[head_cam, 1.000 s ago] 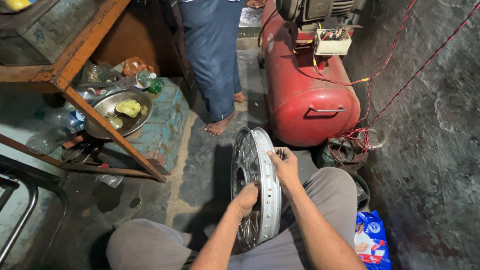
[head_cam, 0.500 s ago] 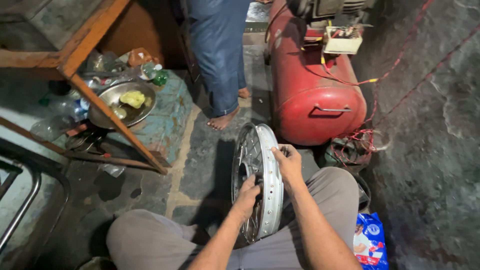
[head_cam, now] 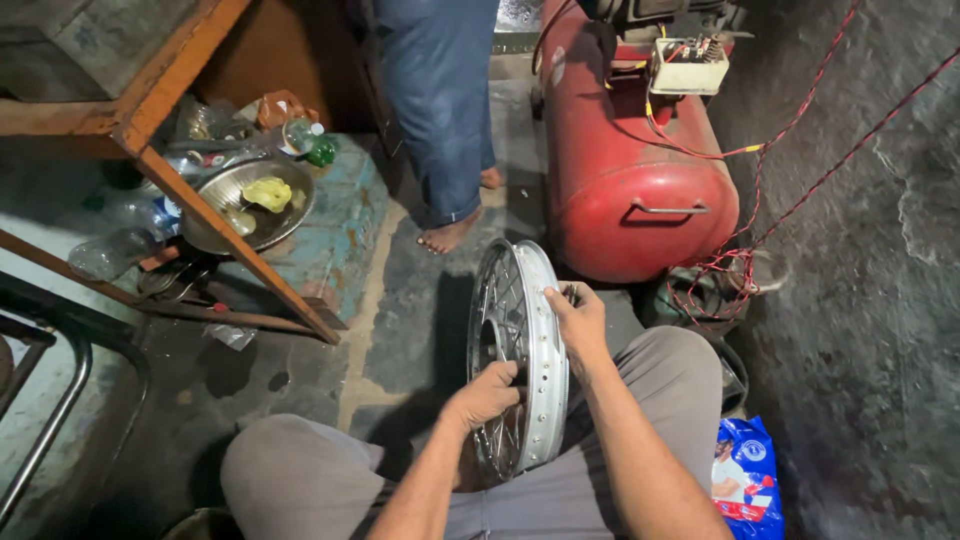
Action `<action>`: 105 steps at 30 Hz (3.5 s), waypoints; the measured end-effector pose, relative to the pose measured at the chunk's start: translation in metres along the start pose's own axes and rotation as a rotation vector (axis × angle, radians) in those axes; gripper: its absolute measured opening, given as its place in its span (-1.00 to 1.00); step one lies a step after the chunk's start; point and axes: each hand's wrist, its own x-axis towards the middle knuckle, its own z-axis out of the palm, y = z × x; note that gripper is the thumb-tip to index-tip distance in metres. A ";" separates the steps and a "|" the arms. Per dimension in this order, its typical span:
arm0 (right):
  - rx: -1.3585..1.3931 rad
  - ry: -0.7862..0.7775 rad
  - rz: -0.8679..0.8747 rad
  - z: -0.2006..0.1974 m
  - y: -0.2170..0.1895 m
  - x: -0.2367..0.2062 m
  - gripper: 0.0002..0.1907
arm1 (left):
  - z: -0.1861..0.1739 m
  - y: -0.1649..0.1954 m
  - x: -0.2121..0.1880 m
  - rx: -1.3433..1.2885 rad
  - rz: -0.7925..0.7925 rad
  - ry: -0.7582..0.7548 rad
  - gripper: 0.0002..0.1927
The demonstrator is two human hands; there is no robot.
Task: The person sits on the floor and repeatedly presses a metal rim onto a bicycle wheel, rotating the wheel to fit the rim around the entire circumference. The person uses both hands to push the rim into place while another person stands nearby.
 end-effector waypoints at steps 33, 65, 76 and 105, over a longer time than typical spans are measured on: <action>0.027 -0.016 0.001 0.001 -0.010 -0.007 -0.84 | 0.001 -0.005 0.001 0.102 0.088 0.002 -0.76; 0.395 -0.217 -0.157 0.004 -0.136 -0.064 -0.67 | 0.108 0.005 -0.063 0.739 0.466 0.779 -0.58; 0.598 -0.789 -0.451 0.023 -0.270 -0.097 -0.58 | 0.094 -0.019 -0.067 0.537 0.404 0.498 -0.72; 0.009 -0.483 -0.128 0.019 0.020 -0.059 -0.75 | 0.042 0.057 -0.056 0.161 0.279 0.821 -0.75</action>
